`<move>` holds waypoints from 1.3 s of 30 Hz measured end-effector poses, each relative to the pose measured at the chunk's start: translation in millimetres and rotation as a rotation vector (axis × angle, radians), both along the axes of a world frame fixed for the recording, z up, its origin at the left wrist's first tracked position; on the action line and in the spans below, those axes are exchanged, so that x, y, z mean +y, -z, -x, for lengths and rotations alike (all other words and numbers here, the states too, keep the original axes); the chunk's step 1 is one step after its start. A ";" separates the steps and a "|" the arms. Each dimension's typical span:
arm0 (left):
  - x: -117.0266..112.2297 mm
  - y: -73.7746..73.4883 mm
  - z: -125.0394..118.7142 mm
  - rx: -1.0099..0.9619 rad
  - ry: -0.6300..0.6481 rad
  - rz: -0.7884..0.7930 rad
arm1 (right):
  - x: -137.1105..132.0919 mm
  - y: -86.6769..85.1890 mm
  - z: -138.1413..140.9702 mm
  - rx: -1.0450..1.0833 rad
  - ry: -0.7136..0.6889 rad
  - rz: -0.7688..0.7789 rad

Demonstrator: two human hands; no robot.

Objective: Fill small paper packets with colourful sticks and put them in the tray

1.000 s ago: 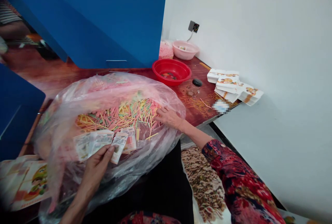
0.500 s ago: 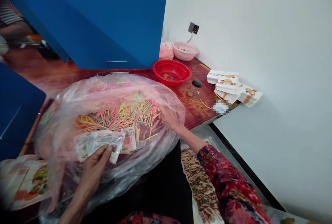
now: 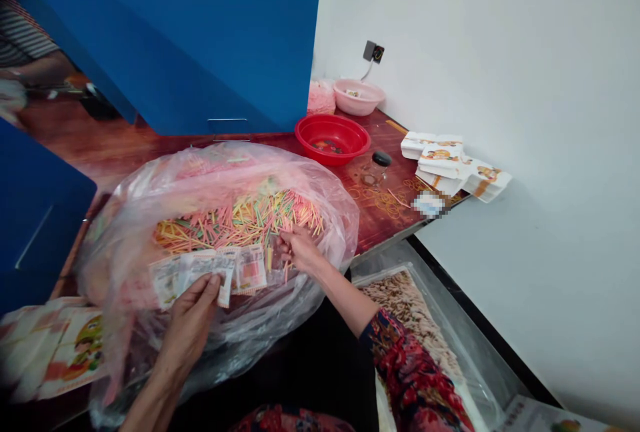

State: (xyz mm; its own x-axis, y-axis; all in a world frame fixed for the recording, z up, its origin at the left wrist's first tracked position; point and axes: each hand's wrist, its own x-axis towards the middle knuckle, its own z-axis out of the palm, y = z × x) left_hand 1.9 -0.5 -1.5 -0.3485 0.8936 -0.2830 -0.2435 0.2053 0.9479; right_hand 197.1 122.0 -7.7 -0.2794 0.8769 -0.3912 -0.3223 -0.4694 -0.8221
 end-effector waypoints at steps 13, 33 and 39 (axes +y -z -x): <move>12.0 -14.9 -24.9 -0.338 -0.003 0.002 | 4.4 -23.5 -12.8 0.189 -0.157 0.018; 4.2 -15.5 -14.4 -0.424 -0.114 0.032 | -13.7 -24.1 -41.3 -0.689 -0.409 -0.511; 0.7 -15.0 -15.3 -0.390 -0.062 0.066 | -25.9 -21.1 -56.8 -1.273 -0.800 -0.934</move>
